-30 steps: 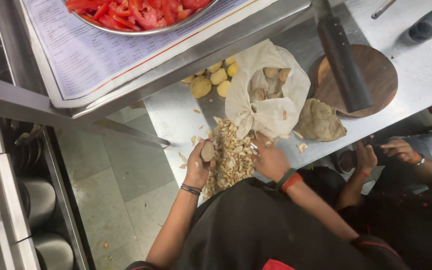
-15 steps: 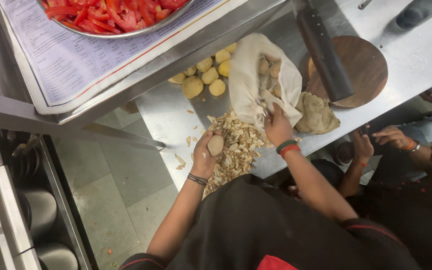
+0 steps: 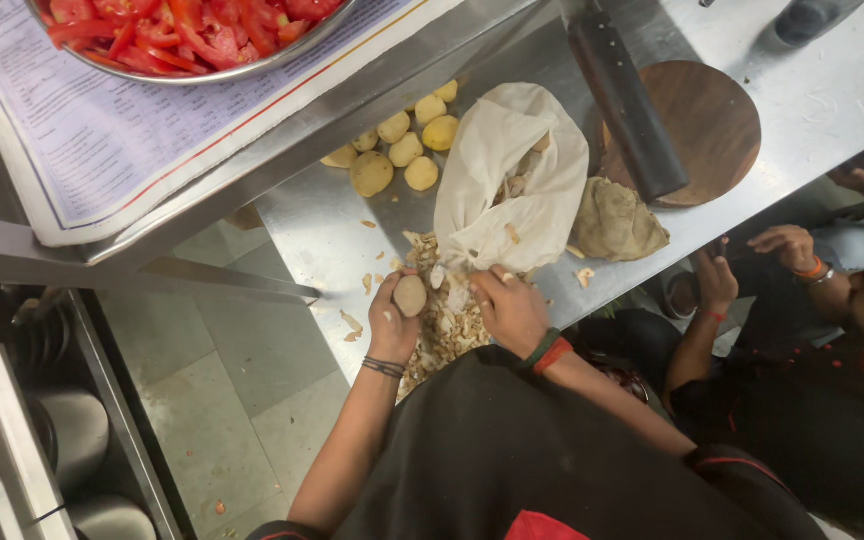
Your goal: The person peels potatoes using a peeler, removing the skin and placing the peeled potatoes on the counter. The person also gathers potato peels and places them into a cloth bag.
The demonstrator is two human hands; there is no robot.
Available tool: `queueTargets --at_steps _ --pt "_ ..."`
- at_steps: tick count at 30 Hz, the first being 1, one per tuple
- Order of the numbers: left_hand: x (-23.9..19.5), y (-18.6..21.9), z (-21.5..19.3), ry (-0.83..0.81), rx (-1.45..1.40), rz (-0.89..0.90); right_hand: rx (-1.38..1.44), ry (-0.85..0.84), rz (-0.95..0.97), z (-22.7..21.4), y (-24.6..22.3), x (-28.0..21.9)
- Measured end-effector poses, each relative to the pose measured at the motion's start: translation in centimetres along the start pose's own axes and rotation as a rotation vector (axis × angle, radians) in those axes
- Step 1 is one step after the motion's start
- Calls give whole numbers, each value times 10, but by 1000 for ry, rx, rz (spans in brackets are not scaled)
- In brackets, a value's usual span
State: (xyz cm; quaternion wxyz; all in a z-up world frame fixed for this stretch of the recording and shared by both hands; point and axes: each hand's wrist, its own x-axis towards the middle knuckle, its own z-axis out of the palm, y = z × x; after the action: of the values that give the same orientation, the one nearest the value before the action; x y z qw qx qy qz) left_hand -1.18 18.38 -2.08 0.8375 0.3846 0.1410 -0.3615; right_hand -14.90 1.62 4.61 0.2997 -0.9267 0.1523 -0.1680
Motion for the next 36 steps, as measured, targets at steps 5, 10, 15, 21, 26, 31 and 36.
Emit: queueTargets --at_steps 5,10,15,21,26,31,36 --pt "7 3 5 -76 -35 61 640 235 332 6 32 19" --pt "6 3 24 -179 -72 -6 789 -225 407 0 23 18" --pt "4 -6 53 -131 -182 -77 428 -194 188 5 -10 36" --pt "9 -6 57 -39 -315 61 210 -103 86 12 -54 11" --pt "15 -12 56 45 -236 5 331 -86 90 8 -39 26" --pt "15 -15 58 147 -336 71 216 -36 68 27 -34 8" --pt "13 -3 58 45 -242 127 391 -175 207 33 -29 21"
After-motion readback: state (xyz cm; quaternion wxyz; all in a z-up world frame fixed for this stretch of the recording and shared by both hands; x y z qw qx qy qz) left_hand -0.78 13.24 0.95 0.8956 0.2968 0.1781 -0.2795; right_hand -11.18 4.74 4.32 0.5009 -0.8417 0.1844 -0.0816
